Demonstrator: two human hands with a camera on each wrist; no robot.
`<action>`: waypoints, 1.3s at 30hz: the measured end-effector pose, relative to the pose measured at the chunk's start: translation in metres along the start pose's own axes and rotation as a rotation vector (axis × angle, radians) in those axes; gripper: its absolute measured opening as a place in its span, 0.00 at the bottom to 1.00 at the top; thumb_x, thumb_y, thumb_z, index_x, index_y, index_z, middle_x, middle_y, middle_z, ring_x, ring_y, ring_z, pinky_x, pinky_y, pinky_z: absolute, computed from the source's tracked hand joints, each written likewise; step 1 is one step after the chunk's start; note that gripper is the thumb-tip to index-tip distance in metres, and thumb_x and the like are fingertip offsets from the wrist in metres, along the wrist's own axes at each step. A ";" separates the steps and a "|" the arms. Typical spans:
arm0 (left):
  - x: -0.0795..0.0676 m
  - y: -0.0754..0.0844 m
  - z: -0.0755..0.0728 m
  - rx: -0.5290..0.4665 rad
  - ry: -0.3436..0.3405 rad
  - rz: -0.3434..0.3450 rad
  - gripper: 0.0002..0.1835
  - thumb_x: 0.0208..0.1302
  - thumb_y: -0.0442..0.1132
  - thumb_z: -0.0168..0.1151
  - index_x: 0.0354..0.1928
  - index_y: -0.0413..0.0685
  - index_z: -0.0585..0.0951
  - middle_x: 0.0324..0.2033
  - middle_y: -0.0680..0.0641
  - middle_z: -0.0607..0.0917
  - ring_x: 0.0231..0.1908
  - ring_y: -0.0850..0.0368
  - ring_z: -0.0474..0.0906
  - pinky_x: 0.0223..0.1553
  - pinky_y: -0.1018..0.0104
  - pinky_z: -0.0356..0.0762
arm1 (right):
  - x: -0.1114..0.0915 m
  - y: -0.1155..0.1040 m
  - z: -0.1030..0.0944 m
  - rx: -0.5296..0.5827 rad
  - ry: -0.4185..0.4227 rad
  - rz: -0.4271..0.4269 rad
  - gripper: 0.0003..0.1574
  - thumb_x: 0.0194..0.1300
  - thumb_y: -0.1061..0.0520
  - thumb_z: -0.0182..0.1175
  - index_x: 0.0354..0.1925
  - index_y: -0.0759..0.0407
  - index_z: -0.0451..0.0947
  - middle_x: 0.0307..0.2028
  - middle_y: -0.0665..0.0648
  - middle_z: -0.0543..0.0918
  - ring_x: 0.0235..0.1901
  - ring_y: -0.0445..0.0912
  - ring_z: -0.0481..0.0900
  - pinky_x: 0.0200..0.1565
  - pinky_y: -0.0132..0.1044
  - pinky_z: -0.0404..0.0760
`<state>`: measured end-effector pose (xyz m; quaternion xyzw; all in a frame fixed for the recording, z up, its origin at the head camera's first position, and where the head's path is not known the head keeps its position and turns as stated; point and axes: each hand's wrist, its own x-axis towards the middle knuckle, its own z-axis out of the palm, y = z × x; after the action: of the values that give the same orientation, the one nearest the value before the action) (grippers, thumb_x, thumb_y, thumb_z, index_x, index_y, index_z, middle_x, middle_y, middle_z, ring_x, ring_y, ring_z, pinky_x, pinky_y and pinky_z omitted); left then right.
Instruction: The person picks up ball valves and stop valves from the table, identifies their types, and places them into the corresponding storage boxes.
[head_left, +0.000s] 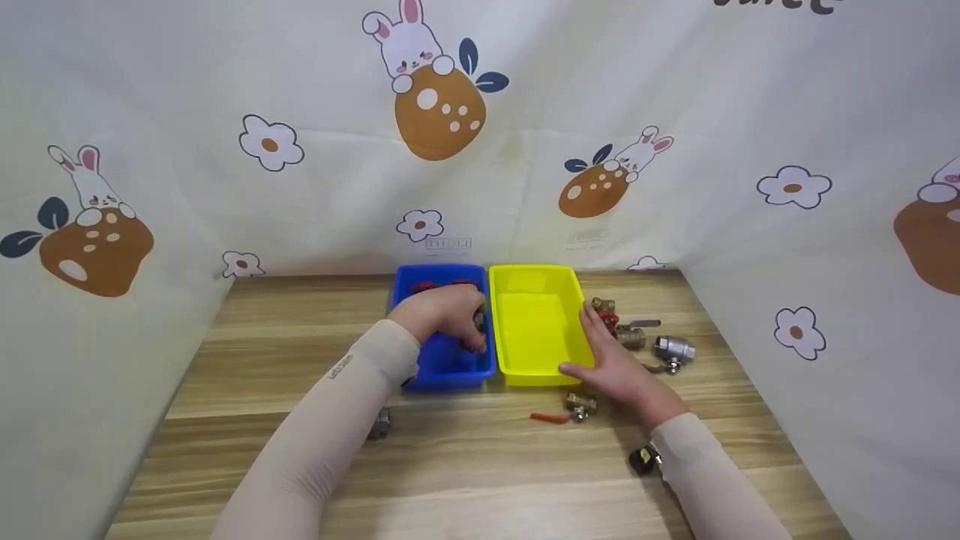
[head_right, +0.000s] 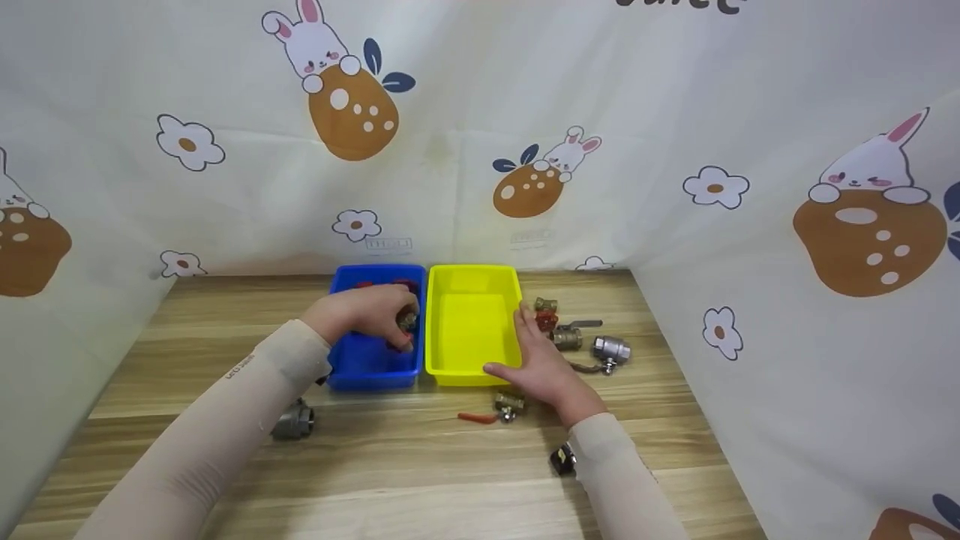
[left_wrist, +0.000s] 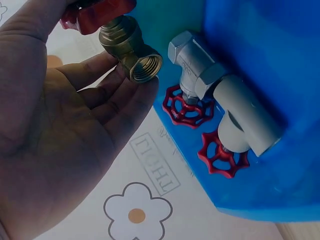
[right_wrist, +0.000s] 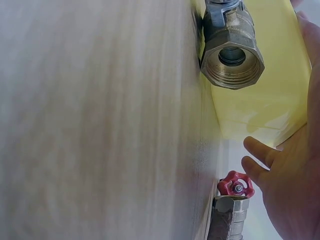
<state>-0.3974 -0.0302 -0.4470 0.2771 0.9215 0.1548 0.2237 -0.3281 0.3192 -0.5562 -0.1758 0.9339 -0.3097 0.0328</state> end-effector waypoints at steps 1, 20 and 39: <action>0.001 0.000 0.000 -0.009 -0.006 -0.003 0.21 0.64 0.54 0.84 0.47 0.50 0.86 0.32 0.49 0.86 0.36 0.48 0.84 0.46 0.56 0.86 | 0.000 0.000 0.000 0.001 0.001 -0.004 0.72 0.74 0.33 0.71 0.91 0.55 0.37 0.89 0.47 0.28 0.84 0.71 0.48 0.78 0.73 0.54; 0.007 0.006 0.003 0.038 -0.094 -0.130 0.19 0.65 0.50 0.83 0.49 0.50 0.85 0.33 0.49 0.85 0.39 0.49 0.84 0.46 0.56 0.84 | 0.001 -0.002 0.000 0.000 0.000 -0.010 0.73 0.73 0.34 0.72 0.91 0.57 0.38 0.90 0.49 0.29 0.85 0.70 0.48 0.79 0.71 0.54; 0.017 0.009 0.008 0.114 -0.180 -0.239 0.31 0.67 0.51 0.82 0.66 0.45 0.85 0.47 0.48 0.90 0.47 0.47 0.83 0.65 0.47 0.83 | 0.000 -0.002 0.000 0.026 -0.010 -0.006 0.74 0.73 0.33 0.71 0.91 0.57 0.36 0.90 0.50 0.29 0.86 0.67 0.45 0.81 0.67 0.52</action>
<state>-0.4025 -0.0121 -0.4560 0.1905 0.9315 0.0492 0.3059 -0.3279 0.3181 -0.5552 -0.1794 0.9291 -0.3211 0.0389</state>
